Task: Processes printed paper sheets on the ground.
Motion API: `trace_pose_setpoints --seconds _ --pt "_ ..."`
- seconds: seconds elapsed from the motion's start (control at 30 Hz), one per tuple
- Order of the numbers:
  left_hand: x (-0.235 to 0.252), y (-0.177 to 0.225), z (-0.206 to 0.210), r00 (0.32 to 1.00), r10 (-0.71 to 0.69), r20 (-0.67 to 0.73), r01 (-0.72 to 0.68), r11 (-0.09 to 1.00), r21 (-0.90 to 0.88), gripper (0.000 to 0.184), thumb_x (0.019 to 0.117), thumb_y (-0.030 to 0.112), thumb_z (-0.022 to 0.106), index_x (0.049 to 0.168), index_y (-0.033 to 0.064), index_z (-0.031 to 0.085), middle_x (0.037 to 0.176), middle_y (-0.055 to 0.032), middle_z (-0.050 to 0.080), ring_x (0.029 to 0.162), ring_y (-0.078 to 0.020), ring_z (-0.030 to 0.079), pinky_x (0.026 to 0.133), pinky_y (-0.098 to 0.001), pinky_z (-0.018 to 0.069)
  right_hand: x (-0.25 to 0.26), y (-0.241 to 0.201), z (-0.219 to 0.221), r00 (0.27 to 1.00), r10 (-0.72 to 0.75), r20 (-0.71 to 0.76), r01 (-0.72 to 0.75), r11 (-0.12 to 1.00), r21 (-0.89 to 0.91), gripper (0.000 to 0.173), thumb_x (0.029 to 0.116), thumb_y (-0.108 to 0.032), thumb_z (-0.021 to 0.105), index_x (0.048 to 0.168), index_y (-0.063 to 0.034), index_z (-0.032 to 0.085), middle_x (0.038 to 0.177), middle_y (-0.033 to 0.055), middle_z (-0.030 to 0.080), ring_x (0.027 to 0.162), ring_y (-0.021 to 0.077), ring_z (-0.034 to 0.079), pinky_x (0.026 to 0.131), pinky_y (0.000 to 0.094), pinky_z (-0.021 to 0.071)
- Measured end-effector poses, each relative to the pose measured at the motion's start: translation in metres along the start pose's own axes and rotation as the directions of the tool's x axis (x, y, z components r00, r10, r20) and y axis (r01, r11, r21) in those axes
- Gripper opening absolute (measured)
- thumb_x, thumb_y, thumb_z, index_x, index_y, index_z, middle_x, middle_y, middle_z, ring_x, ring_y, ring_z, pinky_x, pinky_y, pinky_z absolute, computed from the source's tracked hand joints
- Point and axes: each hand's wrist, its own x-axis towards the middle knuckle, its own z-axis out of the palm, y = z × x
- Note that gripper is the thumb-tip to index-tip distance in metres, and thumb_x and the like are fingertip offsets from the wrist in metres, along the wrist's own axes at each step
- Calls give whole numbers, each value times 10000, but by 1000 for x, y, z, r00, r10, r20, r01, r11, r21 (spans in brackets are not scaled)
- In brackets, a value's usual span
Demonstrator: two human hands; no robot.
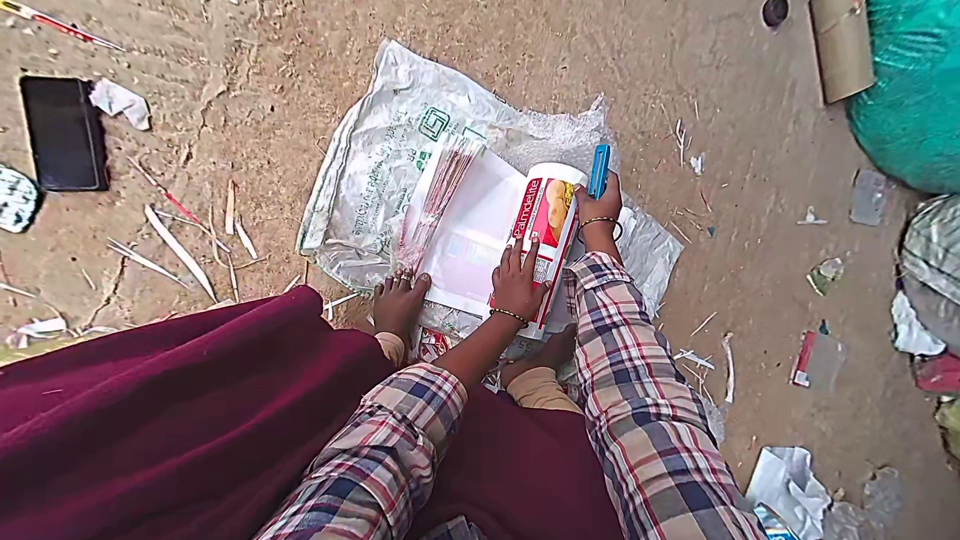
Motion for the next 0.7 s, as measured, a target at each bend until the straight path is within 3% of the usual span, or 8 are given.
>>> trace_pose_setpoints --seconds 0.1,0.2,0.3,0.37,0.5,0.6,0.67,0.7 --pt "-2 3 2 1000 6 11 -6 999 36 822 1005 325 658 1665 174 191 1732 -143 115 1576 -389 153 1164 -652 257 3 -13 -3 999 9 -33 -13 990 -139 468 975 -220 713 1384 -34 582 1256 223 675 1176 350 649 1017 536 486" --pt "-2 1 2 1000 31 5 -31 999 30 803 1014 322 638 1663 154 195 1731 -149 115 1571 -397 160 1153 -660 257 8 -18 -5 999 5 -36 -14 968 -249 282 980 -194 661 1211 -34 688 1131 208 711 1087 356 675 918 573 506" --pt "-2 -9 5 996 85 -34 -84 996 36 774 1016 329 611 1656 138 221 1722 -161 149 1551 -413 202 1129 -665 277 11 -20 -7 1000 18 -4 -18 957 -291 265 993 -262 659 1132 -41 705 1076 199 713 1030 351 682 863 585 508" --pt "-2 -12 9 991 115 -62 -110 991 72 768 1018 355 578 1657 132 216 1717 -176 156 1543 -425 216 1115 -667 292 11 -25 -8 1000 25 11 -20 954 -300 335 989 -339 688 1122 -32 705 1076 205 708 1025 354 677 868 588 501" --pt "-2 -15 15 985 137 -105 -126 986 106 711 1042 379 490 1656 136 226 1713 -174 180 1540 -429 225 1109 -668 293 8 -41 -8 996 88 -8 -84 917 -391 263 947 -219 692 1112 -16 717 1104 207 721 1064 353 686 885 567 511" --pt "0 -17 15 985 130 -113 -123 990 64 672 1065 397 428 1655 143 233 1714 -158 186 1551 -418 210 1141 -695 245 17 -39 -10 990 143 -19 -141 928 -345 292 943 -241 711 1118 -7 716 1088 198 725 1038 333 694 892 560 515" --pt "0 -19 16 984 125 -126 -122 992 30 648 1069 389 384 1655 153 241 1715 -147 192 1555 -415 203 1152 -695 228 18 -26 -18 997 72 -28 -78 937 -341 328 956 -271 696 1092 27 710 1046 210 724 990 336 698 884 541 515" --pt "0 -19 16 983 129 -134 -127 992 23 633 1067 384 366 1653 171 255 1713 -148 198 1553 -417 207 1149 -696 232 7 -20 -25 996 -64 -61 37 926 -375 357 969 -297 677 1044 50 714 985 225 724 924 339 705 848 513 531"
